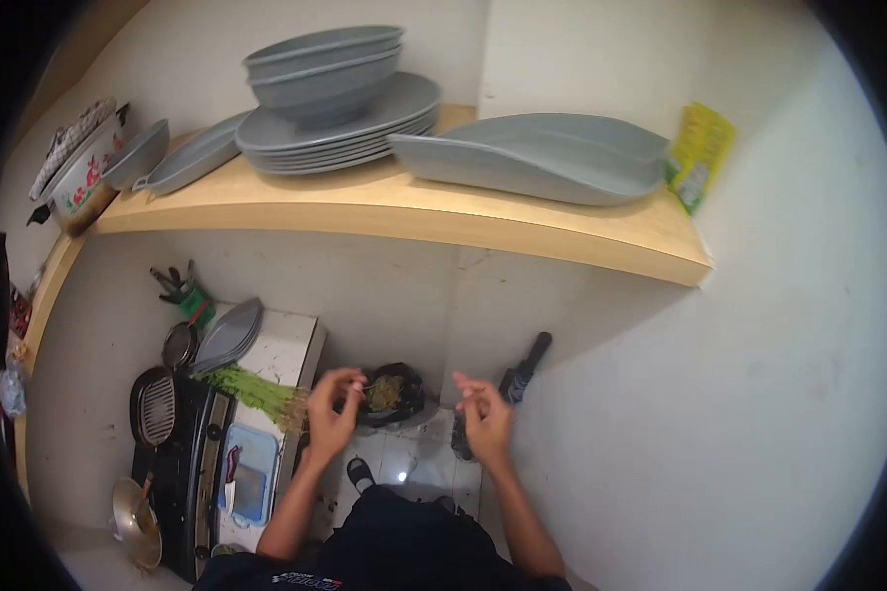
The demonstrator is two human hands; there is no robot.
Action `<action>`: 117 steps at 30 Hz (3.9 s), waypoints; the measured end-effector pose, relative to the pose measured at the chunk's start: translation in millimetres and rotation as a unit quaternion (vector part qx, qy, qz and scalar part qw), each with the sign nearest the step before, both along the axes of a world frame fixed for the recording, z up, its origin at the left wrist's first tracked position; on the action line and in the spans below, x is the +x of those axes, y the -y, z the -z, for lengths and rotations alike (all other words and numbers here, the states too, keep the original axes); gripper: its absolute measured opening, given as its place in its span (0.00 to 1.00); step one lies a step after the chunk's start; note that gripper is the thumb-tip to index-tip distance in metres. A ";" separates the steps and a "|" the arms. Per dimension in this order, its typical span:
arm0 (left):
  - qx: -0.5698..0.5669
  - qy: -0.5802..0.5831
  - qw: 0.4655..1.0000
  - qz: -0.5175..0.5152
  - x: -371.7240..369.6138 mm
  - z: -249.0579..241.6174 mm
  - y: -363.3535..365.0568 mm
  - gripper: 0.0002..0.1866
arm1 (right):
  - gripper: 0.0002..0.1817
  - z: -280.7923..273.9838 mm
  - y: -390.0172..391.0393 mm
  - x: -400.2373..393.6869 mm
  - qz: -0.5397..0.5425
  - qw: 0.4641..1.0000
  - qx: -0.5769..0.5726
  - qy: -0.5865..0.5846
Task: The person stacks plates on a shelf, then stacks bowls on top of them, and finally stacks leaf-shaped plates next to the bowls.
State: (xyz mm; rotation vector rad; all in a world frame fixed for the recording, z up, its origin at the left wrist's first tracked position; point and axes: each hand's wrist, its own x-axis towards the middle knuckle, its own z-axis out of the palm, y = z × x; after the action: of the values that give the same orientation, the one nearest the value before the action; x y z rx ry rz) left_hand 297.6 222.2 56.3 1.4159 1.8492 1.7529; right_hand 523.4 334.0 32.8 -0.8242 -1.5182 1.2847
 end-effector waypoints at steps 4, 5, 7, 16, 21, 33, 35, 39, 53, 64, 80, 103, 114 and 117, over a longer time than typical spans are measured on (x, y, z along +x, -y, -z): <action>-0.095 0.080 0.991 0.054 -13.3 39.0 29.9 0.16 | 0.09 71.1 34.6 -40.2 -0.121 0.984 -0.096 0.093; -0.112 0.086 0.988 0.067 -23.8 41.0 34.9 0.17 | 0.09 74.8 41.9 -52.7 -0.159 0.976 -0.094 0.111; -0.125 0.095 0.986 0.052 -51.1 51.3 41.8 0.18 | 0.10 80.5 48.2 -75.0 -0.232 0.957 -0.090 0.147; -0.102 0.168 0.977 -0.088 -195.8 79.5 98.4 0.16 | 0.11 64.6 52.4 -203.0 -0.362 0.892 -0.021 0.270; -0.038 0.268 0.944 -0.188 -256.3 121.5 148.2 0.14 | 0.11 86.0 63.3 -274.0 -0.404 0.876 -0.026 0.262; -0.055 0.398 0.871 -0.283 -356.4 183.0 227.5 0.15 | 0.11 139.6 81.6 -437.3 -0.489 0.812 0.055 0.313; -0.055 0.418 0.864 -0.276 -372.9 185.1 225.2 0.17 | 0.12 155.5 83.5 -459.5 -0.499 0.825 -0.043 0.261; 0.009 0.496 0.827 -0.265 -416.9 206.1 199.7 0.28 | 0.13 209.6 66.9 -496.8 -0.479 0.826 -0.132 0.267; 0.045 0.545 0.724 -0.420 -541.5 272.1 118.3 0.45 | 0.16 259.3 -8.4 -673.9 -0.328 0.854 -0.172 0.367; -0.005 0.509 0.719 -0.472 -558.1 272.1 114.7 0.36 | 0.19 304.8 1.7 -713.3 -0.229 0.857 -0.054 0.459; -0.086 0.295 0.802 -0.512 -562.2 251.6 122.2 0.31 | 0.13 289.6 17.1 -714.7 -0.249 0.885 -0.282 0.273; 0.102 0.307 0.876 -0.358 -419.9 168.7 169.7 0.36 | 0.23 161.7 64.7 -536.0 -0.169 0.915 -0.365 -0.036; 0.052 0.072 0.902 -0.422 -322.5 133.0 196.6 0.28 | 0.21 133.9 79.2 -424.1 -0.220 0.918 -0.323 -0.063; 0.097 0.172 0.909 -0.367 -301.1 131.5 187.7 0.23 | 0.22 118.8 84.7 -394.1 -0.215 0.914 -0.335 -0.076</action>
State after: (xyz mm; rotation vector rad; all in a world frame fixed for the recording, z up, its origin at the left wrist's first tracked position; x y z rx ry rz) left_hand -3.5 34.5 -75.2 0.3748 2.1917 2.3723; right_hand 129.3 249.3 -85.9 -0.7970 -1.1630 2.2148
